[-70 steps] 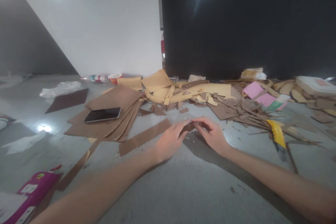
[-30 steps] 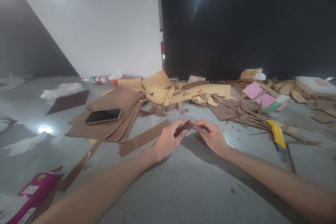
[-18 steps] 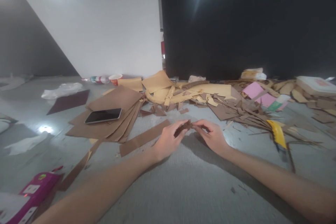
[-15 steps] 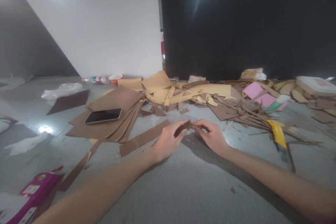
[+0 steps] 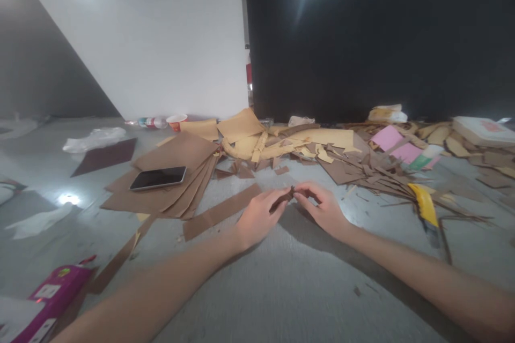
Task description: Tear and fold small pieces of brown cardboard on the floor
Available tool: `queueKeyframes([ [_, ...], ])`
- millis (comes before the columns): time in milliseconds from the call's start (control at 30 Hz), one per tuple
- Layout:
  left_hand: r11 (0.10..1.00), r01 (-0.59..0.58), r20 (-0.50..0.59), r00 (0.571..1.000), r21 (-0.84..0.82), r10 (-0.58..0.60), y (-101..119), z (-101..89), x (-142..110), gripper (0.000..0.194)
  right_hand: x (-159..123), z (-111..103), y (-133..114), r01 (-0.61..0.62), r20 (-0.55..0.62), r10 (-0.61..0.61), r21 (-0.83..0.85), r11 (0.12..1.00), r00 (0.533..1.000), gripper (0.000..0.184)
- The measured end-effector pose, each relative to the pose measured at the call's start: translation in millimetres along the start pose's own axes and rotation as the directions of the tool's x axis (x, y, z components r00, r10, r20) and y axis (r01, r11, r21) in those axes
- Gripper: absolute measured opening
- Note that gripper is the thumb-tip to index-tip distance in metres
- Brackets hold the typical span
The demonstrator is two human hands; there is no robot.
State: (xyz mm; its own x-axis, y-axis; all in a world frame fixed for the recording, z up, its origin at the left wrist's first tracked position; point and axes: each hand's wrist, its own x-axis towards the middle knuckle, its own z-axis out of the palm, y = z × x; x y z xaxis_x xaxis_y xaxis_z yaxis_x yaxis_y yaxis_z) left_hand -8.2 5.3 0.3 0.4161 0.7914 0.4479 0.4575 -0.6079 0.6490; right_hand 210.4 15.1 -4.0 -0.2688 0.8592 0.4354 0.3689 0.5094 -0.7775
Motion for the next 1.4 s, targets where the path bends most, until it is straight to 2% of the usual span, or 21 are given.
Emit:
queueKeyframes([
  [167,0.994,-0.006,0.042,0.999,0.107,0.002,1,0.4,-2,0.033,2,-2,-2,-0.027,0.054,0.025,0.021,0.999,0.998,0.031],
  [367,0.996,-0.039,0.075,0.997,0.08,0.033,-1,1.7,-2,0.033,3,-1,1,-0.132,0.084,0.127,0.047,0.99,0.988,0.04],
  [600,0.995,-0.034,0.072,0.997,0.094,0.027,-1,2.3,-2,0.031,3,0,8,-0.13,-0.005,0.13,0.033,0.991,0.991,0.033],
  [800,0.995,0.009,0.056,0.998,0.102,-0.014,0,1.7,-2,0.031,2,-1,8,-0.145,0.038,0.143,0.052,0.988,0.989,0.035],
  [1133,0.996,0.001,0.053,0.999,0.093,-0.006,0,1.6,-2,0.032,3,-3,0,-0.121,0.122,0.111,0.078,0.99,0.986,0.033],
  [1267,0.995,0.022,0.046,0.999,0.092,-0.026,0,1.3,-2,0.033,2,-1,3,-0.117,0.052,0.116,0.016,0.993,0.992,0.03],
  [1400,0.997,0.003,0.045,0.999,0.079,-0.007,0,1.5,-1,0.032,0,1,1,-0.01,-0.028,0.008,-0.061,0.998,1.0,0.023],
])
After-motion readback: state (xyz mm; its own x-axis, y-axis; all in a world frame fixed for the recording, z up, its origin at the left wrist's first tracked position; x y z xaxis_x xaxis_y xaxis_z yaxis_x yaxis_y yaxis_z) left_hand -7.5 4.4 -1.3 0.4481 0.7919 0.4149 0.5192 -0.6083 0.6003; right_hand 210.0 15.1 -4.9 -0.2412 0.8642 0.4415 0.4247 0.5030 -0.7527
